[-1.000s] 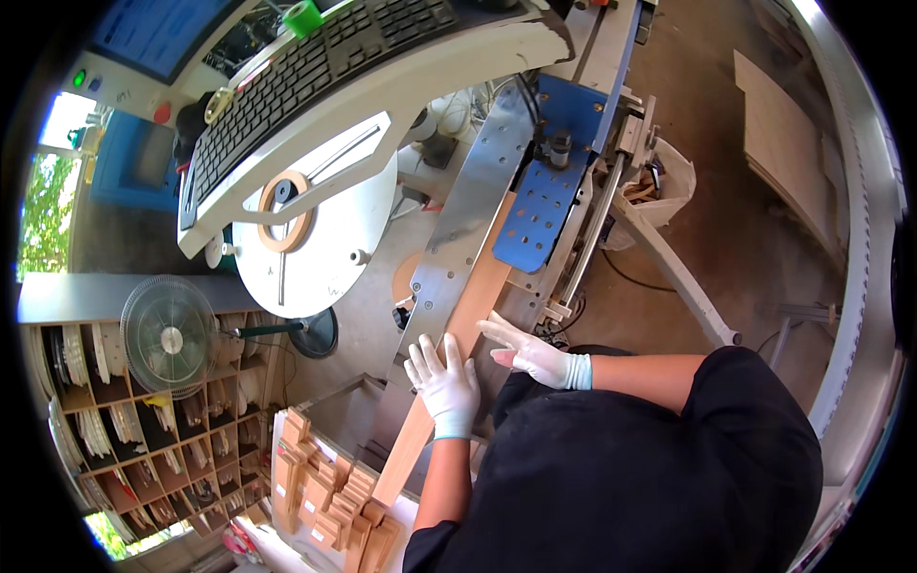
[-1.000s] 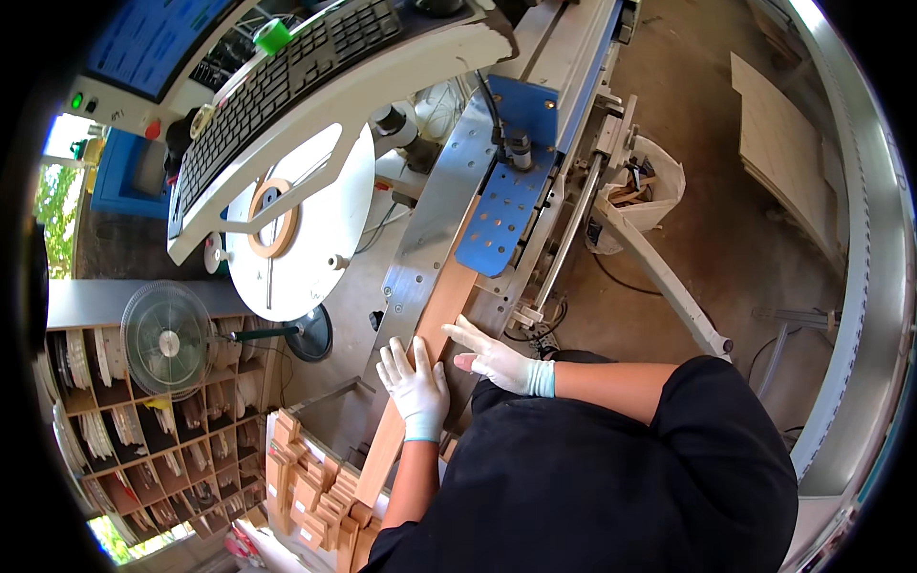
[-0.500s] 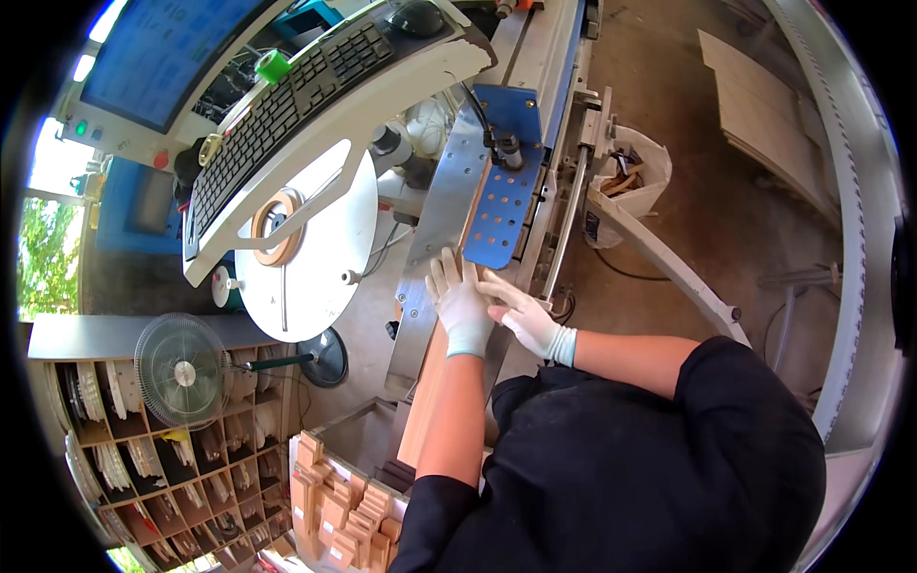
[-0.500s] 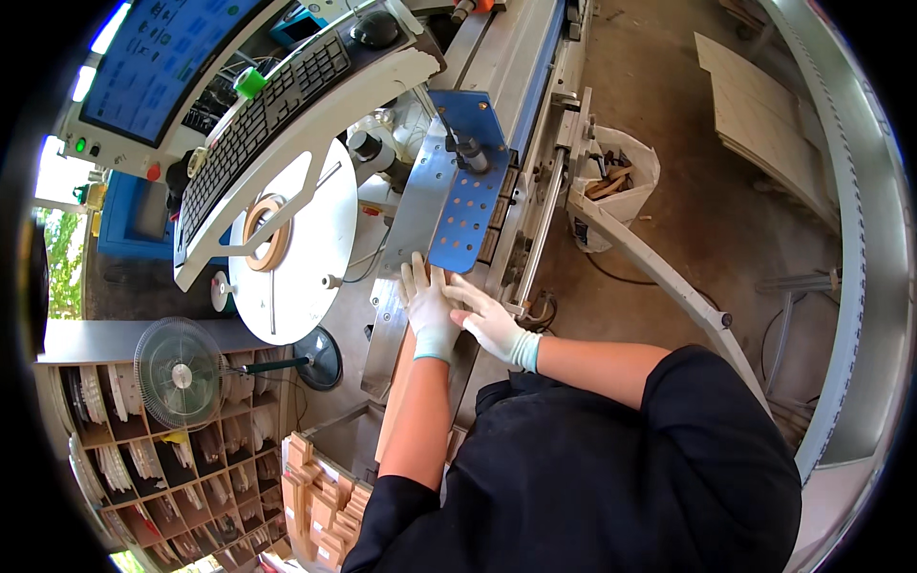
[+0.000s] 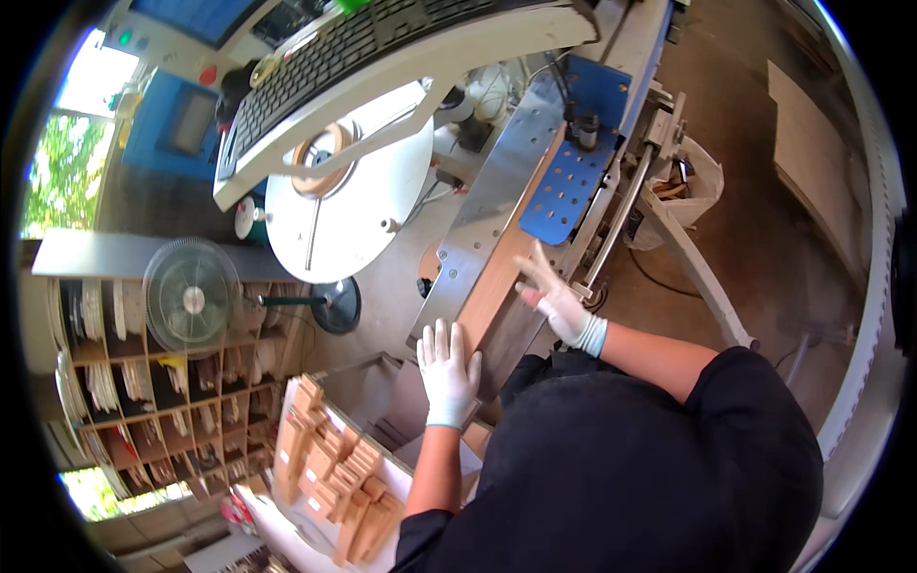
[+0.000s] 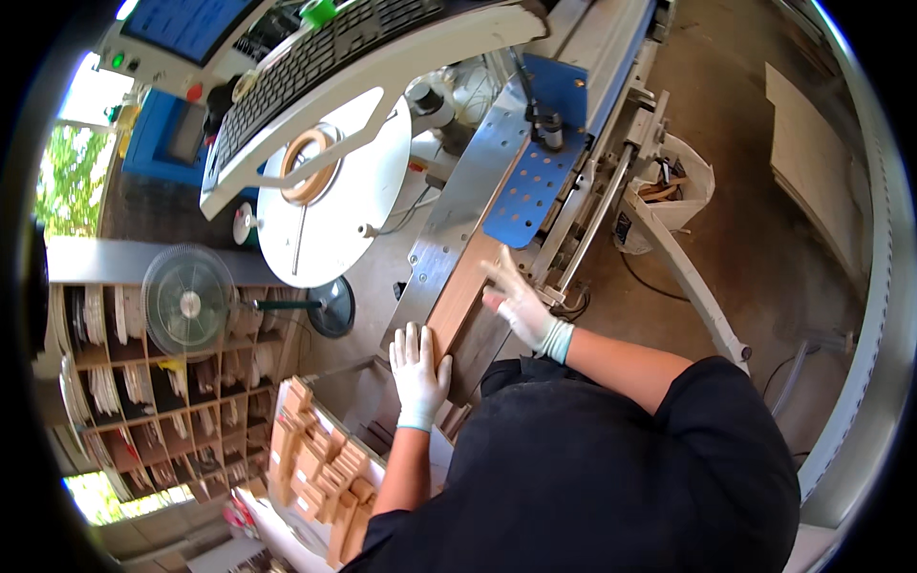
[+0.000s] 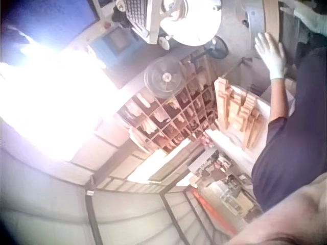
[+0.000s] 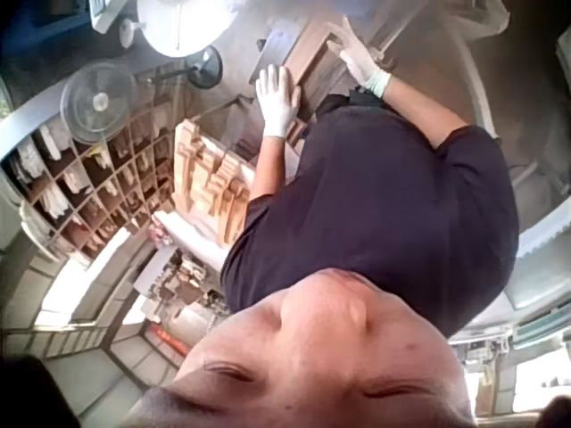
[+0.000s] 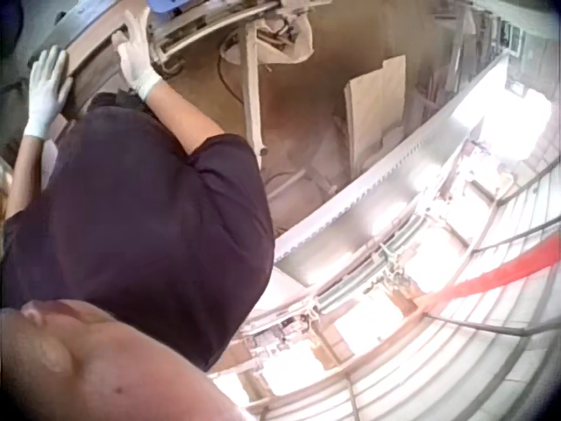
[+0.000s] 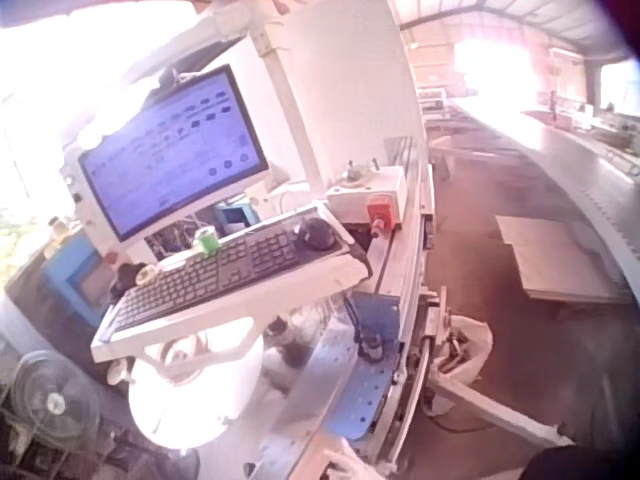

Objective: The person feeds a wooden board into an edge-banding machine by hand and places it onto a stack on a table.

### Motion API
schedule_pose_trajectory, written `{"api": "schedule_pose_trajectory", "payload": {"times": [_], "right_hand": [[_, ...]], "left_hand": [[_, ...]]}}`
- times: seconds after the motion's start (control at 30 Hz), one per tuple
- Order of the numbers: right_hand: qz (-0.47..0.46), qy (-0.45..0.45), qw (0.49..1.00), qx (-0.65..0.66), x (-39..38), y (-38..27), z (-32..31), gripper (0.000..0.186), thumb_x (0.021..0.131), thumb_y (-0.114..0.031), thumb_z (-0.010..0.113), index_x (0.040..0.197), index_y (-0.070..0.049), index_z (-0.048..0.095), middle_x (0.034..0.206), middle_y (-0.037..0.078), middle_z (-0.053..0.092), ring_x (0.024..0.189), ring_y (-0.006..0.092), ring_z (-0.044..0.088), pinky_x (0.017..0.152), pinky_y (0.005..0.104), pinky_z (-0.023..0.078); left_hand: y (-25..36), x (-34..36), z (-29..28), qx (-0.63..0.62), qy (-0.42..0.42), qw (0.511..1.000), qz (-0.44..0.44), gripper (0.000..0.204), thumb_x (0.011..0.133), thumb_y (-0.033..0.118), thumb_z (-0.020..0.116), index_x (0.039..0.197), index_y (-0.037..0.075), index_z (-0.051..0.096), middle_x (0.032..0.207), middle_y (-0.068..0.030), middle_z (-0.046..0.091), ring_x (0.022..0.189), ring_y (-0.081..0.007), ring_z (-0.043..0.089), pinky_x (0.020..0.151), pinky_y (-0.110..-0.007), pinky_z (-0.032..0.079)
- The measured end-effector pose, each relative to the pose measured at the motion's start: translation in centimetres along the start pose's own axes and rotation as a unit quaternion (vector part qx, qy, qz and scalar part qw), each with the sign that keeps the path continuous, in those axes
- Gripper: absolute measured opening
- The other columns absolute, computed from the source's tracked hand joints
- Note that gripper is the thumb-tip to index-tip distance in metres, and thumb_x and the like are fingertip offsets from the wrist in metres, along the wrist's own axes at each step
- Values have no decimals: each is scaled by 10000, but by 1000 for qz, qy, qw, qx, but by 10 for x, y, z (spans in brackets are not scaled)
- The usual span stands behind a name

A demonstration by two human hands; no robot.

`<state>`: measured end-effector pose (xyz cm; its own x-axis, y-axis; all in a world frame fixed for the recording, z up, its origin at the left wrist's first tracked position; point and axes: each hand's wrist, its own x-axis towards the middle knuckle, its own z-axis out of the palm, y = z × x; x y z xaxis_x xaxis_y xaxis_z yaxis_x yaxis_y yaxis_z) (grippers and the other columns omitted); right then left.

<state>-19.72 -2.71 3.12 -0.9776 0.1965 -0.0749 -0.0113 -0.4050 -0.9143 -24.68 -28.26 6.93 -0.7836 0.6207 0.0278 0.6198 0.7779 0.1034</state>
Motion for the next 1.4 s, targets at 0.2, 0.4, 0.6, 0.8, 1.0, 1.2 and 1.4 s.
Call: {"api": "schedule_pose_trajectory", "payload": {"times": [0.2,0.4,0.6,0.8,1.0,1.2,1.4], "right_hand": [[20,41,993,107,-3,-8,2,724,1024,-9,470,1643,-114,108,1654,64,293,1518,203,286,1189,371,352],[62,-33,998,4,-18,-4,15,515,1026,-137,543,1527,-78,436,1713,147,-57,1570,255,135,1188,410,333],[13,13,998,55,-8,-16,18,579,1034,-254,548,1515,33,400,1709,124,-144,1579,254,75,1197,474,295],[43,-28,996,73,-16,-16,21,673,1003,-315,611,1519,49,379,1693,136,-203,1578,290,46,1211,506,271],[-46,58,997,-3,13,-9,14,752,991,-354,605,1546,57,309,1710,105,25,1566,264,105,1222,503,230],[110,4,989,94,-10,31,60,497,973,31,509,1468,1,483,1512,143,501,1366,316,513,1116,427,447],[-302,-184,737,-576,-34,37,75,399,804,-128,691,1197,-63,680,1270,149,670,1156,383,630,996,478,497]], "left_hand": [[-10,20,5,-36,39,999,-12,772,796,477,770,1411,72,539,1483,-159,494,1395,-397,404,1164,-541,276],[-17,21,17,-64,82,994,-17,678,777,385,775,1361,96,588,1435,-127,550,1355,-354,459,1144,-507,306],[-18,16,15,-88,95,991,-32,587,776,238,700,1343,117,611,1419,-109,568,1332,-322,490,1142,-483,318],[-17,16,15,-102,93,990,-13,582,782,205,682,1347,85,603,1436,-141,548,1339,-362,475,1143,-511,321],[-20,17,13,-78,113,990,3,578,767,215,673,1328,90,612,1421,-111,565,1334,-319,483,1143,-476,315],[-26,14,9,-105,116,988,-10,563,797,213,688,1333,74,588,1412,-165,557,1334,-379,491,1129,-521,344],[-28,-30,24,-145,134,980,-11,602,884,312,653,1414,61,516,1492,-190,484,1408,-387,427,1161,-528,327]]}}
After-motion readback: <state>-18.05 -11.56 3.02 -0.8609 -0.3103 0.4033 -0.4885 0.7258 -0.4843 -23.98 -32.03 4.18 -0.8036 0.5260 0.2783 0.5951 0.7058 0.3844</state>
